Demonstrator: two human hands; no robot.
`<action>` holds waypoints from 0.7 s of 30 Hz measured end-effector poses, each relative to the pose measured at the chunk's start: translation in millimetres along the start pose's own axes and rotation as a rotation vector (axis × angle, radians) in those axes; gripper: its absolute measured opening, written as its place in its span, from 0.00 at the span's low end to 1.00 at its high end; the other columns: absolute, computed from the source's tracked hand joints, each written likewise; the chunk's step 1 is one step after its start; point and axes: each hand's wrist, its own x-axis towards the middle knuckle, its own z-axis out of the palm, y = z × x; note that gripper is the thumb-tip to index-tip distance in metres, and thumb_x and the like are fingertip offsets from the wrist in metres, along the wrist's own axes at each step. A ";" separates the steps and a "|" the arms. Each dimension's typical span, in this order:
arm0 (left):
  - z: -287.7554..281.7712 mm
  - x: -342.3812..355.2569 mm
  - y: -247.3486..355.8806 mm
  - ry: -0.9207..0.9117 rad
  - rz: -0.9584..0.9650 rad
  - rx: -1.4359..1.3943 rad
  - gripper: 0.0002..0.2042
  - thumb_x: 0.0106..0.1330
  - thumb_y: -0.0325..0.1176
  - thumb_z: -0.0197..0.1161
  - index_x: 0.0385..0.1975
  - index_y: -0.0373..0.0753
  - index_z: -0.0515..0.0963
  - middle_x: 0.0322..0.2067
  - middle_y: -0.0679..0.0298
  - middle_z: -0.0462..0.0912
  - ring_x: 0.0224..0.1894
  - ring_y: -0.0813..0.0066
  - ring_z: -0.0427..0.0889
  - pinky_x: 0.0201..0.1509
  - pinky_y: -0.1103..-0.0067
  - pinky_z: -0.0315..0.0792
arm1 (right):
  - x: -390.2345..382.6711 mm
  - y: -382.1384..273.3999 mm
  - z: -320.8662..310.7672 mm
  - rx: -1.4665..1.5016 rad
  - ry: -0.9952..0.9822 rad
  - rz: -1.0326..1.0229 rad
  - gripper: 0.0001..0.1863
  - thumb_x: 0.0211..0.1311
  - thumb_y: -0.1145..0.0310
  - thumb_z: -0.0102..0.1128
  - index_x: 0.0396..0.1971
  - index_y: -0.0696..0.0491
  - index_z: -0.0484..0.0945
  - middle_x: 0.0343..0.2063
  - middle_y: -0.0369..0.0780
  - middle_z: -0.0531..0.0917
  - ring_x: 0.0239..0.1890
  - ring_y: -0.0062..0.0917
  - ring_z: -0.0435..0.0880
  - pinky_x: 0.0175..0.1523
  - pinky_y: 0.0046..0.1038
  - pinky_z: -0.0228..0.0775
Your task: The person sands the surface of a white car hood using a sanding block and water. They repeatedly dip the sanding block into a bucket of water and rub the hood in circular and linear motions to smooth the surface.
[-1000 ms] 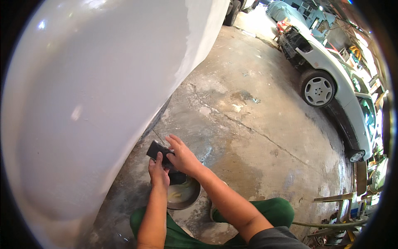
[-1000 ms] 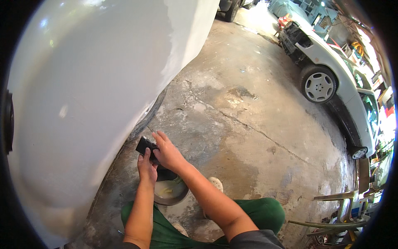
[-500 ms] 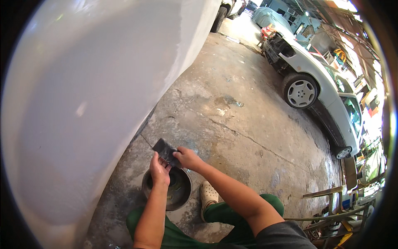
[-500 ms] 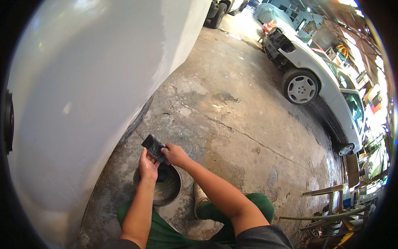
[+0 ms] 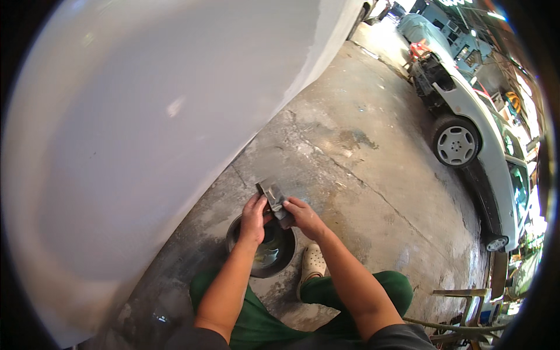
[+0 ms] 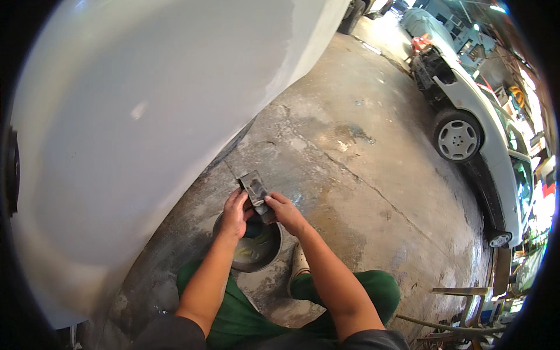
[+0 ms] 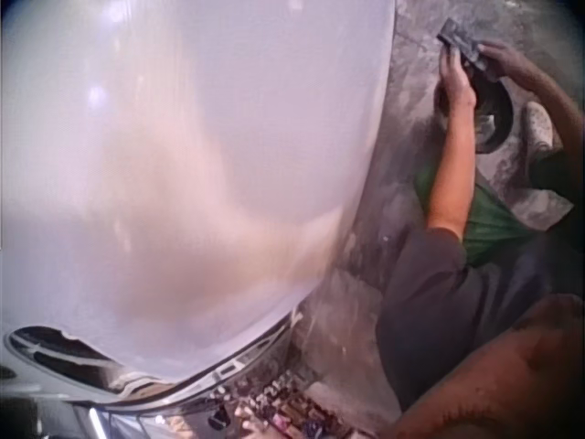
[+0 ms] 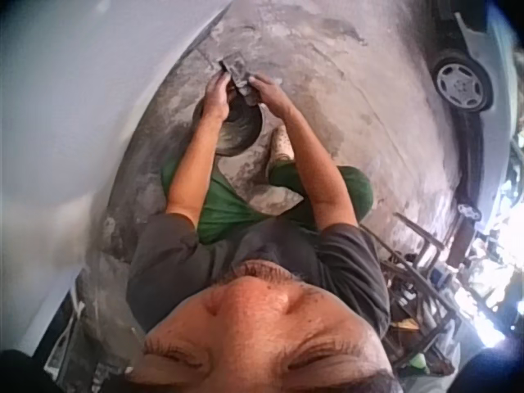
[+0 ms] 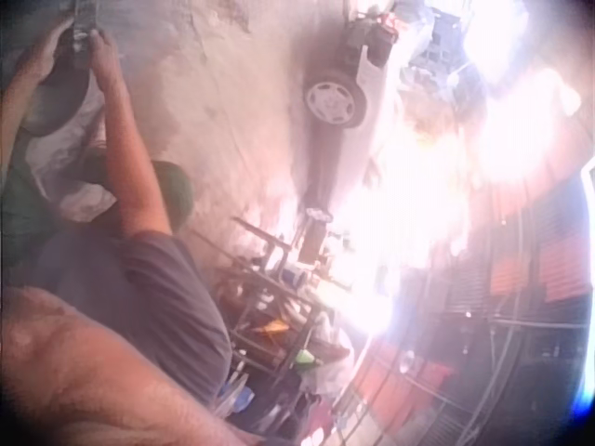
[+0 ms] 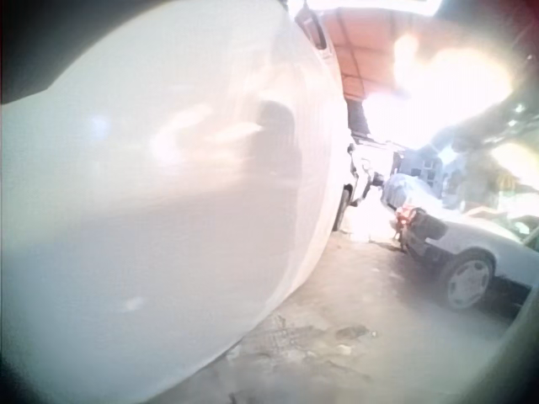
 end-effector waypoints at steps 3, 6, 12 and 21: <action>-6.2 1.3 -1.5 -0.008 -0.013 -0.049 0.14 0.78 0.35 0.57 0.59 0.42 0.79 0.46 0.67 0.87 0.45 0.76 0.87 0.47 0.74 0.82 | -2.6 0.6 1.9 -0.051 0.005 -0.031 0.21 0.80 0.57 0.55 0.62 0.55 0.77 0.44 0.35 0.85 0.42 0.21 0.84 0.46 0.30 0.80; -10.9 2.5 -4.8 -0.033 -0.003 -0.081 0.13 0.79 0.34 0.55 0.58 0.41 0.79 0.46 0.65 0.88 0.45 0.75 0.88 0.47 0.74 0.82 | -2.9 4.3 3.2 -0.183 0.046 -0.098 0.20 0.80 0.58 0.56 0.61 0.56 0.78 0.43 0.36 0.85 0.43 0.20 0.83 0.47 0.29 0.79; -16.1 2.8 -0.3 -0.062 0.013 -0.082 0.12 0.80 0.34 0.53 0.57 0.41 0.79 0.46 0.66 0.87 0.44 0.74 0.88 0.48 0.73 0.83 | 0.7 11.5 7.8 -0.343 0.103 -0.240 0.17 0.79 0.61 0.58 0.55 0.58 0.80 0.38 0.35 0.85 0.39 0.18 0.82 0.42 0.27 0.79; 7.3 -10.0 -11.7 0.337 0.116 -0.034 0.20 0.72 0.44 0.69 0.52 0.35 0.74 0.46 0.62 0.83 0.55 0.72 0.77 0.64 0.74 0.67 | -8.5 22.8 49.4 -0.966 0.529 -0.452 0.16 0.69 0.60 0.65 0.48 0.54 0.81 0.42 0.54 0.87 0.42 0.52 0.87 0.44 0.48 0.80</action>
